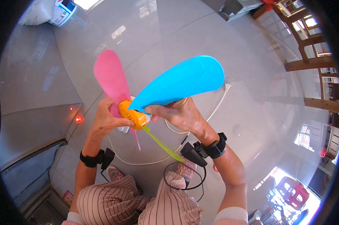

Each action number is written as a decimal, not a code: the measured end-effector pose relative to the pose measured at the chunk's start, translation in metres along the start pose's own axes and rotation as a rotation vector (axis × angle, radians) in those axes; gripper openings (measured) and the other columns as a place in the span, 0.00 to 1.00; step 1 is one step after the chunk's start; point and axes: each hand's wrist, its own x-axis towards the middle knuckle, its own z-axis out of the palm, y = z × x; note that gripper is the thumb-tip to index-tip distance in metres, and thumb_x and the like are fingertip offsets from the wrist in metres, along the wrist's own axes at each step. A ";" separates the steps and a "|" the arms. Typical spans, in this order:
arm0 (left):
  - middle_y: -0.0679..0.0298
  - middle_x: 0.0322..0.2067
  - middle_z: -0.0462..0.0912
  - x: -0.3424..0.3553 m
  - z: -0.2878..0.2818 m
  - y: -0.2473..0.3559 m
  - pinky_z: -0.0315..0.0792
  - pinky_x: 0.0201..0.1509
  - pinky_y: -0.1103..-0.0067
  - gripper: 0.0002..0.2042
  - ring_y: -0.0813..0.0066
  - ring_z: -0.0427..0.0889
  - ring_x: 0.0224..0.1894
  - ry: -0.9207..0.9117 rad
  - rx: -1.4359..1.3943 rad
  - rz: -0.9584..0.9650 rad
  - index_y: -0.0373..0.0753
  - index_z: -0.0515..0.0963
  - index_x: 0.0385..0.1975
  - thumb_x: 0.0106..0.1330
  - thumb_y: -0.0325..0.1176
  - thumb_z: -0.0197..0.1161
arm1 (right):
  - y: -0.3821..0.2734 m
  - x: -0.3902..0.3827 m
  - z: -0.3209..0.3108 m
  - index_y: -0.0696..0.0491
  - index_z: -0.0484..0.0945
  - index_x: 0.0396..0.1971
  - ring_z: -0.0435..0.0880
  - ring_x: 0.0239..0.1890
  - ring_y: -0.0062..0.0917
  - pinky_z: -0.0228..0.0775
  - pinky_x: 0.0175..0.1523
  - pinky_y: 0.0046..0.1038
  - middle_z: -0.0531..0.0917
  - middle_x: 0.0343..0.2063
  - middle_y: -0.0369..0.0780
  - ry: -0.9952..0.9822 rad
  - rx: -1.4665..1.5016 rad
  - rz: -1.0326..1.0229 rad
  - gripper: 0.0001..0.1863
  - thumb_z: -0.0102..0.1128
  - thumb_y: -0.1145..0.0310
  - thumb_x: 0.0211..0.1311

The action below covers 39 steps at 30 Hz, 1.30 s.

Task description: The person uses scissors to trim plastic components of a colorful toy fan and uses pliers to adjust a red electrical cord.

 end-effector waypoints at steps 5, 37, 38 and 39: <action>0.63 0.37 0.77 -0.003 0.004 -0.005 0.68 0.45 0.74 0.26 0.68 0.74 0.42 0.032 0.031 0.034 0.38 0.77 0.36 0.32 0.37 0.76 | -0.006 0.000 0.001 0.56 0.77 0.35 0.80 0.25 0.21 0.74 0.32 0.22 0.81 0.30 0.40 -0.031 -0.083 0.038 0.10 0.62 0.75 0.51; 0.63 0.37 0.76 0.000 0.011 0.014 0.66 0.47 0.74 0.27 0.67 0.73 0.42 -0.008 0.034 0.049 0.38 0.77 0.35 0.29 0.38 0.76 | 0.018 -0.025 0.002 0.58 0.77 0.28 0.79 0.26 0.22 0.73 0.34 0.22 0.80 0.26 0.41 0.100 0.077 -0.046 0.04 0.60 0.76 0.52; 0.63 0.37 0.76 -0.001 0.010 0.015 0.66 0.47 0.74 0.27 0.67 0.73 0.42 0.010 0.052 0.059 0.39 0.77 0.34 0.29 0.37 0.76 | 0.016 -0.025 0.003 0.59 0.77 0.27 0.79 0.26 0.21 0.72 0.34 0.21 0.80 0.25 0.40 0.075 0.030 -0.085 0.03 0.60 0.77 0.52; 0.63 0.37 0.76 -0.001 0.010 0.017 0.66 0.47 0.74 0.27 0.67 0.73 0.42 0.011 0.052 0.061 0.39 0.77 0.34 0.29 0.37 0.76 | 0.015 -0.025 0.003 0.59 0.77 0.27 0.79 0.26 0.21 0.72 0.34 0.21 0.80 0.25 0.40 0.074 0.029 -0.087 0.03 0.60 0.77 0.52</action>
